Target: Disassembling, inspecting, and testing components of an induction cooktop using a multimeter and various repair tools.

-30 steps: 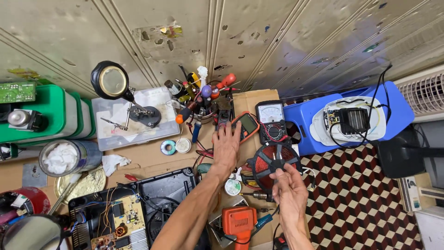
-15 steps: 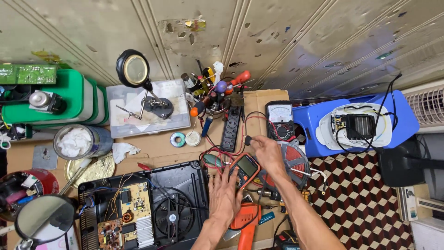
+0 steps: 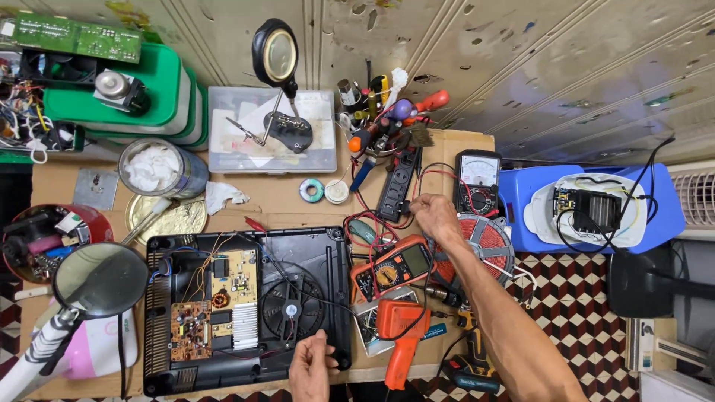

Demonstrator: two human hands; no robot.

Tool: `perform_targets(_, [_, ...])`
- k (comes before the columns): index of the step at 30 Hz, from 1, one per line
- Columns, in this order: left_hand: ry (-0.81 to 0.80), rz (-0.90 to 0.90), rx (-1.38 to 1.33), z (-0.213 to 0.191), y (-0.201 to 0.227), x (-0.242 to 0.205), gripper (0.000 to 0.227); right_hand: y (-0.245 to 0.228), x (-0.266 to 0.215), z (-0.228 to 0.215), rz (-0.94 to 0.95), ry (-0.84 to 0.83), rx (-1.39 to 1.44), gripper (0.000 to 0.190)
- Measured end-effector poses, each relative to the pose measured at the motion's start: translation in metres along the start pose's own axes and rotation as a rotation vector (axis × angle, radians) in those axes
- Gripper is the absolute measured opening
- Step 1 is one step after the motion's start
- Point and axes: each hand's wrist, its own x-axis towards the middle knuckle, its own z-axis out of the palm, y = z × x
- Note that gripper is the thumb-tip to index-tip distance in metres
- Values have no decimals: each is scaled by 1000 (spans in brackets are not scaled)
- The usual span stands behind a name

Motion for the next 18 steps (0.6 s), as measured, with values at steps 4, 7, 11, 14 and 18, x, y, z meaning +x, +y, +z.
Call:
perform_targets(4, [-100,-89,34,6,14,-12,36,-7,-3,2,19,-23,-13,28])
perform_targets(7, [-139,-106,84,8,4,-15,36,-13,-2,7,38,-41,-58,27])
perform_targets(11, [-200,-181,101,9,8,-25,34,-32,-11,8,-43,17,-203,27])
perform_targets(14, [-234,-156,92,10,5,-27,34,-40,-11,11,-61,20,-285,27])
perform_targets(18, [-256,-65,5,14,14,-37,30,-37,-6,15,-63,0,-309,27])
